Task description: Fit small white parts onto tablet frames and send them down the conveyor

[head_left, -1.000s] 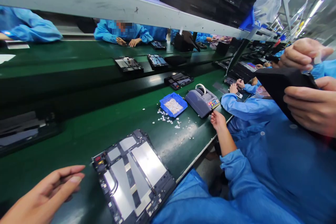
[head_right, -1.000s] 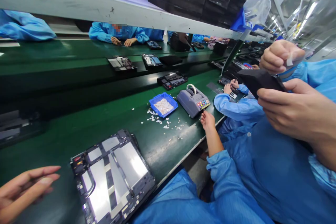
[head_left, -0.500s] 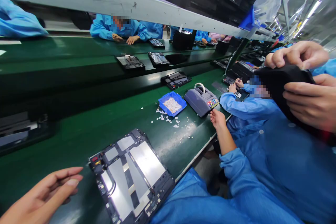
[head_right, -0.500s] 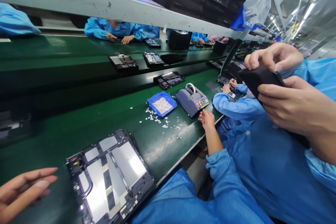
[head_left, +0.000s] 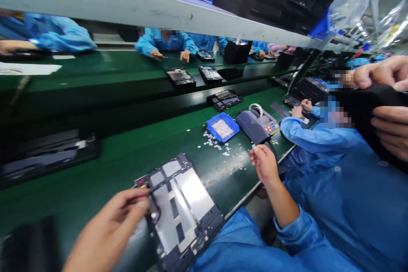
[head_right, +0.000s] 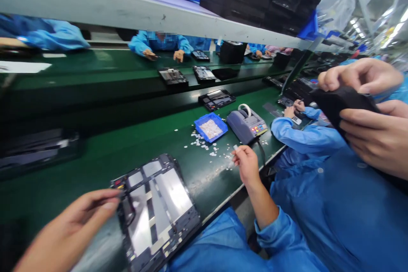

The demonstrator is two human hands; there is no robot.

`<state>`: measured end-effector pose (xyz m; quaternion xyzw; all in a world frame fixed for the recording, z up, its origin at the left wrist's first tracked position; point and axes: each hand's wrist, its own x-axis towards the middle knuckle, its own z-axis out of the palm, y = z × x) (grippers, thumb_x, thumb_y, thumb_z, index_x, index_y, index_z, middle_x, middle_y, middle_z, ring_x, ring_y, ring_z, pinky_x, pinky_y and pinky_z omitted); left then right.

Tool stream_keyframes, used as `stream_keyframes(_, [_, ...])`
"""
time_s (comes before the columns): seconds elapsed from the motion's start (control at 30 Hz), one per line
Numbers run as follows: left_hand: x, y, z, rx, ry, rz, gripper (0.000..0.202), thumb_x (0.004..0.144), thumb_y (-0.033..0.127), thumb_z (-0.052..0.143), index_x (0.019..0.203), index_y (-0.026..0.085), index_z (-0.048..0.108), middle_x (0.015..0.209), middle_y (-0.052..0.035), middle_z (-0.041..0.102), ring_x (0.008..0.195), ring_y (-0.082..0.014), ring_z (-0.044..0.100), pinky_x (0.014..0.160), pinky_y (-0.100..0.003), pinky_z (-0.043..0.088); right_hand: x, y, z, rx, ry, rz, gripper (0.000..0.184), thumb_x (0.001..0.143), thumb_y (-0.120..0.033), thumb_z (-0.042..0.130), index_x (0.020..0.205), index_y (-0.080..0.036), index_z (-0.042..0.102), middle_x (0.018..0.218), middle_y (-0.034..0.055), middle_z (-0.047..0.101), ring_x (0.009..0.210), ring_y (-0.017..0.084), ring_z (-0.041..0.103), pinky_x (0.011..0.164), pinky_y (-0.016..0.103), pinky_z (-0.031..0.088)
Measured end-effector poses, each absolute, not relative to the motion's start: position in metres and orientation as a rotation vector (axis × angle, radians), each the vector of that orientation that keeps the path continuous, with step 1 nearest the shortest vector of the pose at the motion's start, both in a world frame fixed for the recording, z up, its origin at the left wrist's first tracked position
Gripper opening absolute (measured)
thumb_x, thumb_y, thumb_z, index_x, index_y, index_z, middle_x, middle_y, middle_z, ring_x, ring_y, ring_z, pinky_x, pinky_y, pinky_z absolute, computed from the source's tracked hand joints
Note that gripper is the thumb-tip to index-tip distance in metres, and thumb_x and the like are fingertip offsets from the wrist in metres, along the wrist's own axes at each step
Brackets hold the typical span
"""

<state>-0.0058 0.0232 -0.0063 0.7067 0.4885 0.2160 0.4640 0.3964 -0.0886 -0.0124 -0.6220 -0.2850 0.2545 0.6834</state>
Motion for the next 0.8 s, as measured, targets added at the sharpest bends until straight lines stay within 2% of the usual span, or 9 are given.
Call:
stream_keyframes(0.07, [0.038,0.001,0.025,1.617,1.257,0.696,0.024,0.08,0.046,0.07,0.098,0.03,0.073,0.09,-0.0007,0.077,0.083,-0.0241,0.073,0.077,-0.035,0.061,0.348,-0.075,-0.017,-1.337,-0.696,0.715,0.023,0.081,-0.04,0.071,0.075,-0.021,0.058,0.07,0.001,0.07,0.05,0.011,0.056,0.046,0.021,0.043])
stream_keyframes(0.17, [0.09,-0.015,0.043,1.36,1.1,0.801,0.033,0.073,0.039,0.076,0.101,0.021,0.072,0.088,-0.0039,0.073,0.074,-0.0186,0.067,0.072,-0.031,0.056,0.283,-0.056,-0.012,-1.248,-0.84,0.984,0.019,0.081,-0.035,0.071,0.076,-0.019,0.062,0.067,-0.0004,0.068,0.052,0.01,0.056,0.05,0.021,0.043])
stream_keyframes(0.23, [0.105,-0.017,0.038,1.177,1.033,0.876,0.035,0.07,0.037,0.08,0.099,0.019,0.07,0.087,-0.0035,0.07,0.072,-0.0162,0.064,0.068,-0.027,0.052,0.251,-0.046,-0.006,-1.201,-0.934,1.098,0.017,0.082,-0.033,0.069,0.075,-0.019,0.063,0.063,-0.0027,0.064,0.052,0.01,0.055,0.051,0.021,0.042])
stream_keyframes(0.3, [0.104,-0.018,0.027,1.028,0.997,0.973,0.029,0.072,0.038,0.081,0.088,0.019,0.066,0.077,-0.0001,0.064,0.067,-0.0134,0.058,0.064,-0.024,0.048,0.232,-0.04,-0.001,-1.158,-1.027,1.165,0.017,0.085,-0.033,0.067,0.075,-0.02,0.063,0.06,-0.0041,0.061,0.053,0.011,0.055,0.053,0.022,0.042])
stream_keyframes(0.4, [0.078,-0.019,0.015,0.919,1.023,1.101,0.028,0.078,0.04,0.077,0.077,0.019,0.06,0.07,0.0024,0.057,0.063,-0.0114,0.051,0.061,-0.023,0.043,0.227,-0.03,-0.001,-1.145,-1.244,1.189,0.016,0.09,-0.03,0.061,0.08,-0.02,0.066,0.067,-0.0025,0.066,0.06,0.013,0.059,0.059,0.024,0.045])
stream_keyframes(0.5, [0.036,-0.012,0.015,1.009,1.21,1.159,0.024,0.08,0.039,0.074,0.079,0.019,0.061,0.067,0.0031,0.056,0.061,-0.0114,0.049,0.059,-0.023,0.04,0.243,-0.011,-0.006,-1.246,-1.641,0.955,0.016,0.093,-0.022,0.057,0.085,-0.02,0.07,0.078,0.0005,0.071,0.072,0.015,0.063,0.069,0.026,0.046])
stream_keyframes(0.63, [-0.005,0.008,0.023,1.293,1.423,0.967,0.019,0.078,0.035,0.074,0.083,0.019,0.065,0.071,0.0023,0.061,0.065,-0.013,0.054,0.062,-0.025,0.042,0.257,0.026,-0.014,-1.127,-2.191,0.437,0.019,0.099,-0.017,0.055,0.1,-0.019,0.074,0.097,0.0065,0.075,0.09,0.02,0.064,0.085,0.033,0.045])
stream_keyframes(0.73, [-0.006,0.021,0.027,1.382,1.414,0.858,0.027,0.077,0.035,0.073,0.098,0.019,0.068,0.075,0.0018,0.065,0.072,-0.016,0.06,0.068,-0.027,0.046,0.25,0.048,-0.019,-0.976,-2.458,0.2,0.024,0.103,-0.018,0.052,0.115,-0.019,0.073,0.104,0.0072,0.073,0.089,0.02,0.059,0.084,0.034,0.043])
stream_keyframes(0.8, [0.0,0.028,0.027,1.415,1.412,0.788,0.024,0.077,0.037,0.07,0.094,0.019,0.068,0.073,0.0014,0.065,0.071,-0.0168,0.06,0.068,-0.028,0.045,0.243,0.056,-0.022,-0.935,-2.556,0.087,0.027,0.105,-0.02,0.052,0.123,-0.022,0.072,0.108,0.0069,0.071,0.087,0.02,0.055,0.079,0.033,0.041])
